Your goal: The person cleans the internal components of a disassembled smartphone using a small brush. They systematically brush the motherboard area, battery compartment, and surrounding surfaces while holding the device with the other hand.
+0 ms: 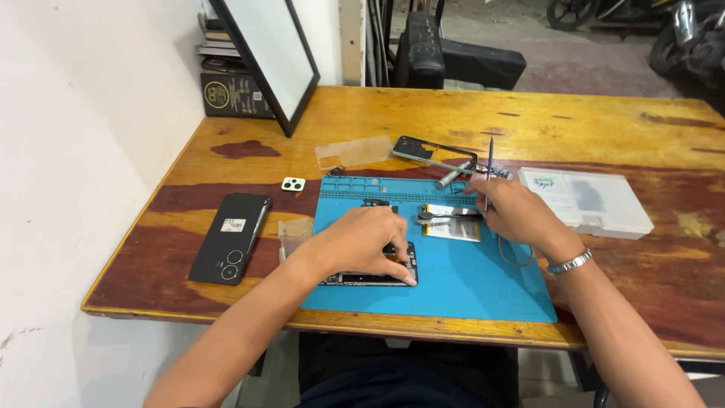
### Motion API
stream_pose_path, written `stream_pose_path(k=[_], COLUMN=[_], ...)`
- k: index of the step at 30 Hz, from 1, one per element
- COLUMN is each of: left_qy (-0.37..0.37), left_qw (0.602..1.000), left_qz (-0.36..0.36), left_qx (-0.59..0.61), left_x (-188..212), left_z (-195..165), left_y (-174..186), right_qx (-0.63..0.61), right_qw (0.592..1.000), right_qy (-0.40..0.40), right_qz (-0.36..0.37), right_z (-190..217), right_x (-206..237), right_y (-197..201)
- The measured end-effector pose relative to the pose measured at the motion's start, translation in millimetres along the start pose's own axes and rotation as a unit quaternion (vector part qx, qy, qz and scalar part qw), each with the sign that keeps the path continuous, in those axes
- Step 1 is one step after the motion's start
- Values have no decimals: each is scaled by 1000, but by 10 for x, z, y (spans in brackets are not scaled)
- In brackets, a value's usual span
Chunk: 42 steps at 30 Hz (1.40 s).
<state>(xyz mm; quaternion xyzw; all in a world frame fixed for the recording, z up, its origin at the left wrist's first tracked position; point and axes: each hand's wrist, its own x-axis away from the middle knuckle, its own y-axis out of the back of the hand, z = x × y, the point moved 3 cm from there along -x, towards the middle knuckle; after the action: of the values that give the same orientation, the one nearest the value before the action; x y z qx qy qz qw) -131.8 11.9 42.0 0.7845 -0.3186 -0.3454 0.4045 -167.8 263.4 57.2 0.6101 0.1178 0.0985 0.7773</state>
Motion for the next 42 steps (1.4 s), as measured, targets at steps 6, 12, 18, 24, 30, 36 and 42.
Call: stream_pose_path(k=[6, 12, 18, 24, 30, 36, 42], left_qy=[-23, -24, -75, -61, -51, -28, 34], left_qw=[1000, 1000, 991, 991, 997, 999, 998], left_qz=[-3, -12, -100, -98, -57, -40, -23], left_qx=[-9, 15, -55, -71, -21, -10, -49], left_x=[-33, -42, -53, -6, -11, -14, -355], left_z=[36, 102, 129, 203, 195, 73, 116], left_y=[-63, -98, -58, -30, -25, 146, 495], right_qx=[32, 106, 177, 253, -126, -366, -346], right_qw=[999, 987, 976, 936, 967, 914, 909], right_qy=[-31, 44, 114, 208, 117, 125, 130], right_qz=[-32, -111, -53, -127, -189, -124, -195], right_z=[54, 240, 537, 761, 564, 455, 421], right_x=[52, 38, -330, -455, -386, -332, -290], right_y=[117, 310, 241, 193, 391, 418, 300])
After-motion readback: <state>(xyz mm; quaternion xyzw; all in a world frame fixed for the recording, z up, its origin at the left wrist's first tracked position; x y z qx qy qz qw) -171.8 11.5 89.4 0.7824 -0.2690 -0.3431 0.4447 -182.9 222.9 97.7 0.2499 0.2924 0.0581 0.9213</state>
